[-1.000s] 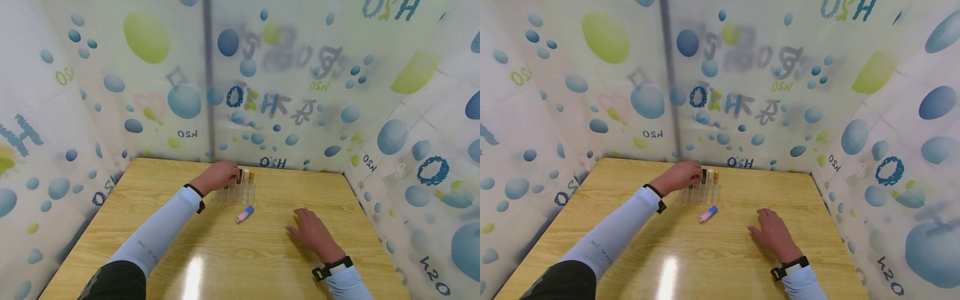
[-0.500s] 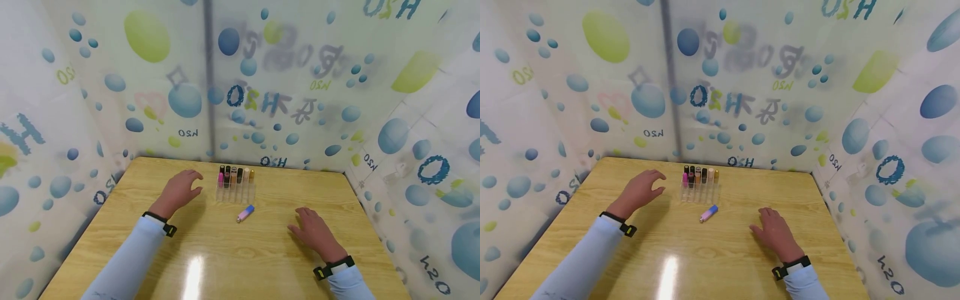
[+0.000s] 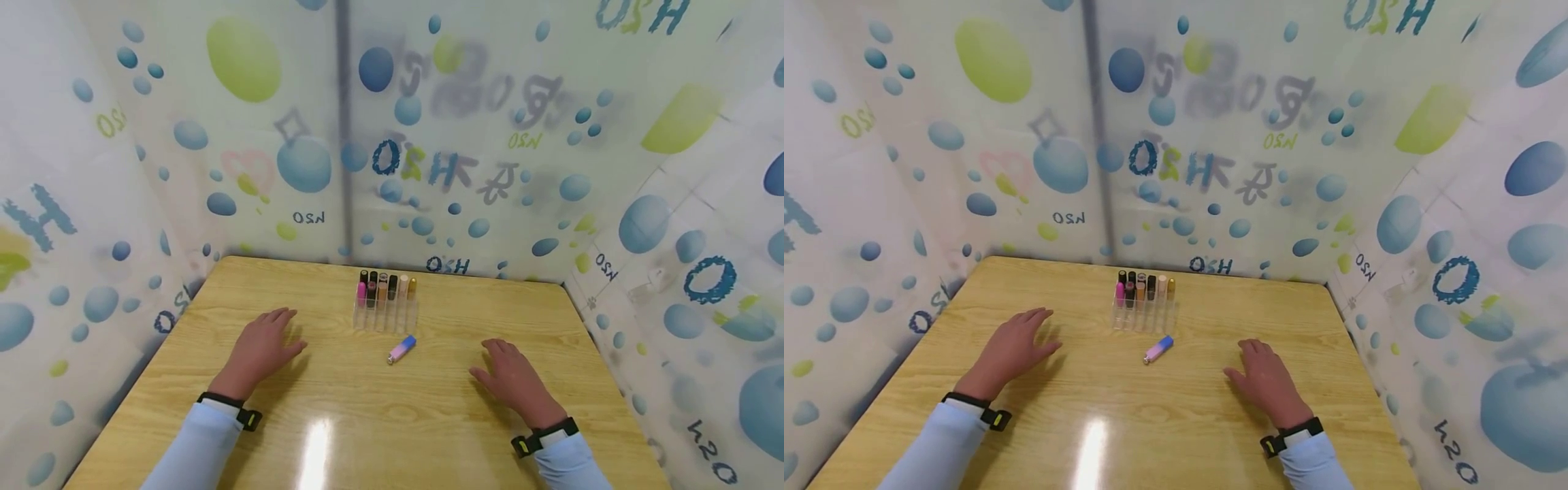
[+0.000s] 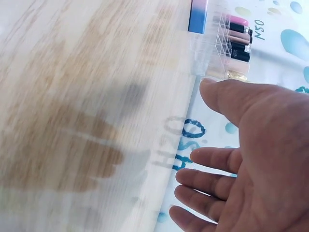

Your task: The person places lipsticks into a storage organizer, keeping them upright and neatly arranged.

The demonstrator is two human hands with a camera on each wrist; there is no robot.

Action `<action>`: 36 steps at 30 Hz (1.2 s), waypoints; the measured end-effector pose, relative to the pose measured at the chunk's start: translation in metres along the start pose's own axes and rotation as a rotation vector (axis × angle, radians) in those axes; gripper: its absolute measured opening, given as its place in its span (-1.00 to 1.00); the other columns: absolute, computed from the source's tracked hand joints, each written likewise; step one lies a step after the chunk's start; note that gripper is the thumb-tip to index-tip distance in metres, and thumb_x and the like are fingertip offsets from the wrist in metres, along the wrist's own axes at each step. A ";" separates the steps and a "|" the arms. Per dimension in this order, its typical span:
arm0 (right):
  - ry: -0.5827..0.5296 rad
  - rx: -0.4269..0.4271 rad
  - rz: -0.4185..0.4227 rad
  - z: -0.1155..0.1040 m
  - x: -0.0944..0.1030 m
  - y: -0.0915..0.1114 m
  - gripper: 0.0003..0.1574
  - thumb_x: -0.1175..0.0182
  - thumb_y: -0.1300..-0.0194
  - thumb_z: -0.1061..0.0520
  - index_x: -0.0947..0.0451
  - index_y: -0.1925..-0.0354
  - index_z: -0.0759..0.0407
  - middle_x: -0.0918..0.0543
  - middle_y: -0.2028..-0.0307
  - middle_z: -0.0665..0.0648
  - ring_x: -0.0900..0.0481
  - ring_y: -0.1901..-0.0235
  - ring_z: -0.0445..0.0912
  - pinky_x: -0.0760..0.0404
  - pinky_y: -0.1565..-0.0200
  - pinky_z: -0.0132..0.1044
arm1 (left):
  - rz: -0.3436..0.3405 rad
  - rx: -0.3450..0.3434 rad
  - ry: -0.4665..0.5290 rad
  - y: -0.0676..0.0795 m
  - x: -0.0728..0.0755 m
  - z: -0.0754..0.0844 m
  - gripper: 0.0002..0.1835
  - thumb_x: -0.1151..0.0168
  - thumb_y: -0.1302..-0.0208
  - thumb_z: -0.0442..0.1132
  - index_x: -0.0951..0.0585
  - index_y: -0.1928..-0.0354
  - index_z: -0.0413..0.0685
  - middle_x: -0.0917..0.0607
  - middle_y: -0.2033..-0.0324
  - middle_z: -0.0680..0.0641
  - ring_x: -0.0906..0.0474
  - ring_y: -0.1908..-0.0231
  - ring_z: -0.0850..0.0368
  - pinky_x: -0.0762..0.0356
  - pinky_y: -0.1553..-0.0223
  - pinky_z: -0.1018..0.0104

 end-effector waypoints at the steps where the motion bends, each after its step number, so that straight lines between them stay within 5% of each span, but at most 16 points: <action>1: -0.007 0.010 -0.004 -0.003 0.000 -0.002 -0.21 -0.33 -0.41 -0.13 -0.44 -0.35 0.38 -0.51 -0.30 0.39 -0.44 -0.29 0.26 -0.44 -0.28 0.24 | -0.002 -0.001 0.003 0.000 -0.001 0.000 -0.21 -0.35 -0.35 0.11 -0.47 -0.42 -0.31 -0.50 -0.32 -0.42 -0.43 -0.26 -0.41 -0.45 -0.19 -0.33; 5: 0.012 0.103 -0.033 -0.032 -0.001 -0.014 -0.25 -0.36 -0.39 -0.10 -0.47 -0.37 0.25 -0.56 -0.29 0.25 -0.48 -0.29 0.14 -0.48 -0.30 0.12 | -0.009 0.002 0.017 -0.001 -0.003 0.000 -0.21 -0.36 -0.34 0.10 -0.46 -0.42 -0.31 -0.49 -0.33 -0.43 -0.42 -0.26 -0.43 -0.45 -0.19 -0.34; 12: 0.205 0.464 -0.029 -0.124 -0.011 -0.041 -0.41 -0.40 -0.36 0.11 -0.55 -0.31 0.13 -0.63 -0.16 0.07 -0.54 -0.18 -0.02 -0.57 -0.23 -0.07 | -0.008 0.007 0.042 -0.001 -0.006 -0.002 -0.23 -0.37 -0.33 0.09 -0.48 -0.40 -0.31 -0.49 -0.33 -0.42 -0.44 -0.24 -0.44 -0.45 -0.18 -0.35; 17: 0.274 0.633 -0.002 -0.163 -0.033 -0.055 -0.61 -0.29 -0.45 0.15 -0.62 -0.21 0.08 -0.65 -0.07 0.01 -0.55 -0.10 -0.09 -0.59 -0.18 -0.15 | -0.008 0.009 0.039 -0.001 -0.010 -0.003 -0.25 -0.38 -0.32 0.08 -0.52 -0.37 -0.30 -0.51 -0.32 -0.40 -0.44 -0.25 -0.41 -0.45 -0.18 -0.34; 22: 0.323 0.717 -0.006 -0.178 -0.053 -0.061 -0.78 -0.11 -0.61 0.11 -0.67 -0.05 0.02 -0.66 0.06 -0.03 -0.52 0.07 -0.13 -0.60 0.00 -0.23 | -0.016 0.005 0.048 -0.001 -0.012 -0.002 -0.27 -0.37 -0.33 0.07 -0.52 -0.36 -0.30 -0.50 -0.33 -0.39 -0.43 -0.26 -0.41 -0.45 -0.18 -0.34; 29: 0.440 0.722 -0.018 -0.180 -0.066 -0.064 -0.92 -0.22 -0.52 0.15 -0.65 0.12 -0.01 -0.58 0.22 -0.04 -0.45 0.24 -0.13 -0.53 0.19 -0.25 | 0.000 0.019 0.047 0.001 -0.009 -0.008 -0.29 -0.39 -0.32 0.06 -0.55 -0.34 -0.30 -0.52 -0.29 -0.38 -0.44 -0.24 -0.41 -0.47 -0.16 -0.33; 36: 0.369 0.738 -0.048 -0.180 -0.065 -0.071 -0.92 -0.23 -0.51 0.07 -0.65 0.18 -0.02 -0.59 0.27 -0.06 -0.51 0.27 -0.15 -0.60 0.19 -0.23 | 0.019 0.007 0.072 0.001 -0.006 -0.012 -0.34 -0.39 -0.32 0.03 -0.57 -0.31 -0.29 -0.55 -0.26 -0.37 -0.46 -0.21 -0.40 -0.48 -0.14 -0.32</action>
Point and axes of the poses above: each hand's wrist, its own y-axis away from the middle knuckle, its own x-axis out of the back of the hand, z = x × y, the point moved 10 cm from there along -y, towards the middle knuckle
